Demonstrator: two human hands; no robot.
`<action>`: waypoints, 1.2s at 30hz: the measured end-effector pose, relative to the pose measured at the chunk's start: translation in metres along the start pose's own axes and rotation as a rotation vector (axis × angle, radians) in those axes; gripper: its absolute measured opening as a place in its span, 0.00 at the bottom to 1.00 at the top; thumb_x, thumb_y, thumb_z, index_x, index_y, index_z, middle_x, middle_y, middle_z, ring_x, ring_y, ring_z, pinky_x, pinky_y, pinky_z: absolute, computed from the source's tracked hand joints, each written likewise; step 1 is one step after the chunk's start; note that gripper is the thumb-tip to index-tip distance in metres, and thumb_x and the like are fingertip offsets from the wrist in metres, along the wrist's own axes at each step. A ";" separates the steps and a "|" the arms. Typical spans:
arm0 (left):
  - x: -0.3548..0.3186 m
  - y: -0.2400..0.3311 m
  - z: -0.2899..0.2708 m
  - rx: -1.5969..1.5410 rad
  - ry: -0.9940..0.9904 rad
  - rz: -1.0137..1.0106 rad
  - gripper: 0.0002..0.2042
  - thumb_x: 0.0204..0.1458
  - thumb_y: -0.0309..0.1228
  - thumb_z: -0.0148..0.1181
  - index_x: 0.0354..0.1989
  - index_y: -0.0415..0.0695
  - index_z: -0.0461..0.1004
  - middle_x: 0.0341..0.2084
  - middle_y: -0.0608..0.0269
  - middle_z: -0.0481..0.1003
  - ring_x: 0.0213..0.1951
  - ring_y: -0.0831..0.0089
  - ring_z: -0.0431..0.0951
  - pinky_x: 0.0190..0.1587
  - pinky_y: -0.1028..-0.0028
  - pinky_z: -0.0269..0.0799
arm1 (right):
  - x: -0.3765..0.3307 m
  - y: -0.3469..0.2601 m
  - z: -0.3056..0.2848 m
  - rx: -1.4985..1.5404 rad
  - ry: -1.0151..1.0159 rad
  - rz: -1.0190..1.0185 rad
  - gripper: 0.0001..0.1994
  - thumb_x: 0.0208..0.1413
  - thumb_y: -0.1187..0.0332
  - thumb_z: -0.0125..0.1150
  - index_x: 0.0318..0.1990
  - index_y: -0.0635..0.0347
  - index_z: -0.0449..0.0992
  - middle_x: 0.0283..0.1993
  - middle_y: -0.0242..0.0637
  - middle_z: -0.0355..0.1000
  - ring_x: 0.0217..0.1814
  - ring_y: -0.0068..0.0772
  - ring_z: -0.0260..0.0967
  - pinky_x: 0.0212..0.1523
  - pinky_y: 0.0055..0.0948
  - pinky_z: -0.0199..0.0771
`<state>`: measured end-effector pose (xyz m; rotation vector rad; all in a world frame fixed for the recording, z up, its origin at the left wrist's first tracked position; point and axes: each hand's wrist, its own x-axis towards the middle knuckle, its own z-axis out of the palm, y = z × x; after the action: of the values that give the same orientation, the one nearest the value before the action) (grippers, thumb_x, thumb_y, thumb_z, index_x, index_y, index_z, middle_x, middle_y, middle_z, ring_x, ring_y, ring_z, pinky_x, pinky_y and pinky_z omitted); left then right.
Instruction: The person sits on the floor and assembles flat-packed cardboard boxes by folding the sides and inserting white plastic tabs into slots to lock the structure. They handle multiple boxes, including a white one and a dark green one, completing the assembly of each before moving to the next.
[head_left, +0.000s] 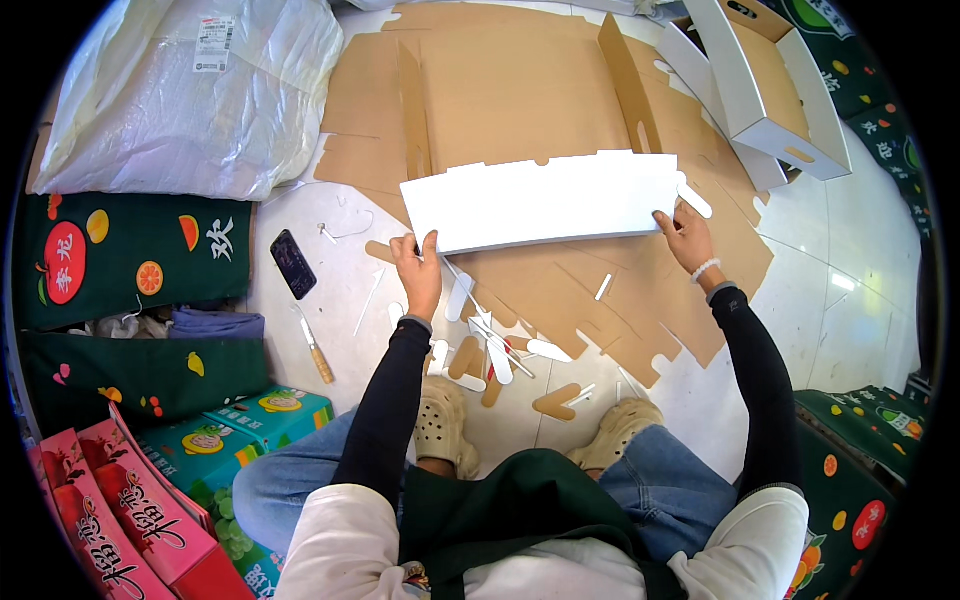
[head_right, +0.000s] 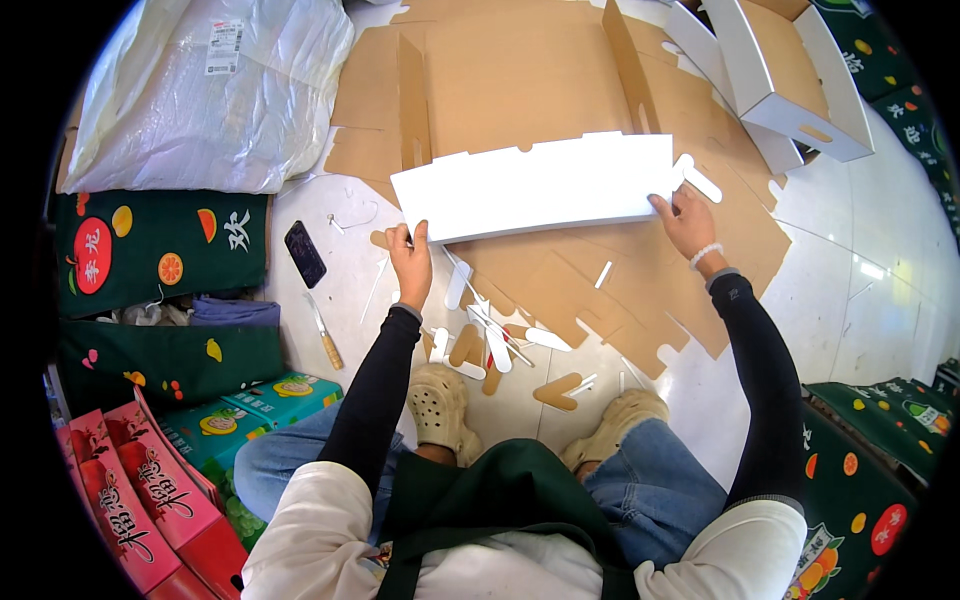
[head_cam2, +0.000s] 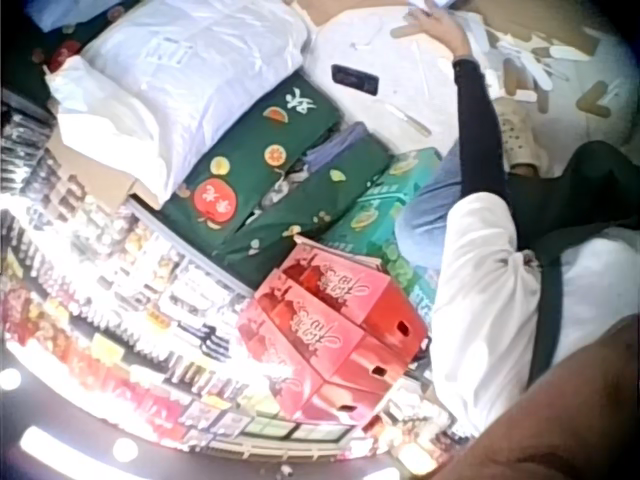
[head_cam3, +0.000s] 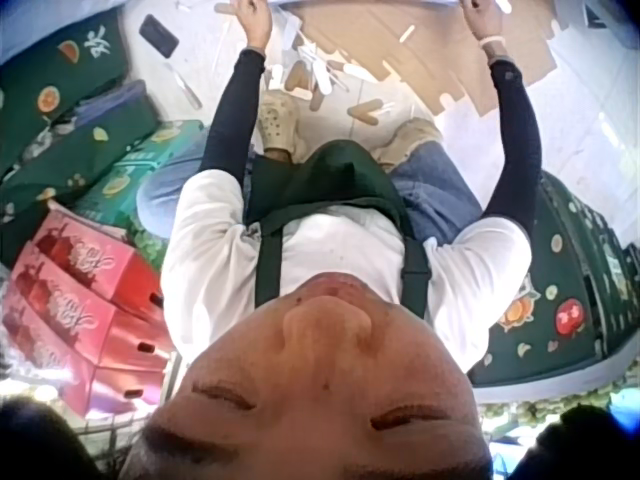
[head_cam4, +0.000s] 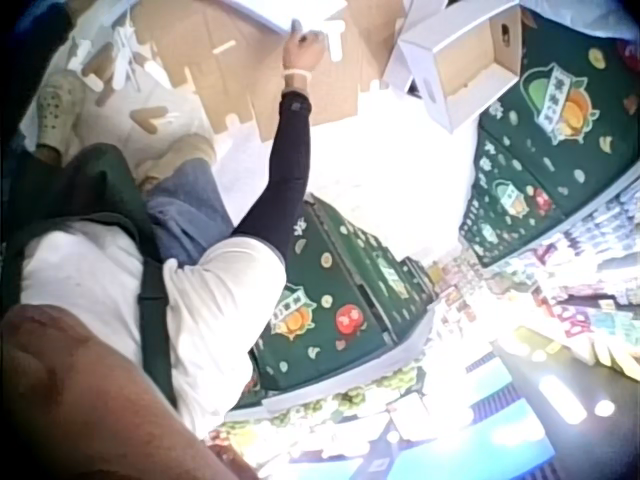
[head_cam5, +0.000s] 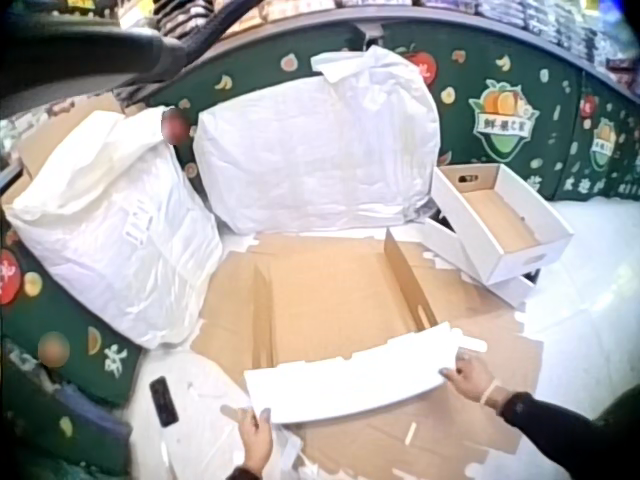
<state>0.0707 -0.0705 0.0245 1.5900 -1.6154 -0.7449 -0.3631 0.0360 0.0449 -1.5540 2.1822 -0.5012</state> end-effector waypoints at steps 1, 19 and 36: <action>0.001 0.005 0.000 0.024 0.034 0.008 0.11 0.56 0.32 0.57 0.43 0.38 0.69 0.38 0.57 0.63 0.39 0.64 0.64 0.43 0.70 0.63 | -0.002 -0.014 -0.004 0.065 0.020 0.057 0.17 0.56 0.59 0.61 0.42 0.67 0.73 0.38 0.40 0.70 0.34 0.40 0.69 0.33 0.35 0.68; 0.040 0.052 0.022 0.727 -0.770 0.484 0.36 0.44 0.39 0.64 0.61 0.34 0.59 0.56 0.38 0.64 0.58 0.47 0.64 0.60 0.60 0.62 | 0.032 -0.068 0.000 -0.640 -0.443 -0.416 0.41 0.49 0.49 0.65 0.67 0.54 0.53 0.69 0.44 0.54 0.70 0.46 0.51 0.70 0.42 0.48; -0.038 0.039 0.006 0.639 -0.759 0.456 0.41 0.45 0.40 0.65 0.64 0.33 0.52 0.63 0.38 0.50 0.67 0.47 0.47 0.66 0.56 0.47 | -0.052 -0.075 0.037 -0.528 -0.415 -0.335 0.55 0.38 0.41 0.69 0.66 0.71 0.49 0.70 0.53 0.44 0.74 0.52 0.37 0.70 0.47 0.43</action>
<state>0.0425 -0.0311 0.0488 1.2884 -2.8750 -0.6456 -0.2684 0.0601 0.0587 -2.0853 1.8165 0.3228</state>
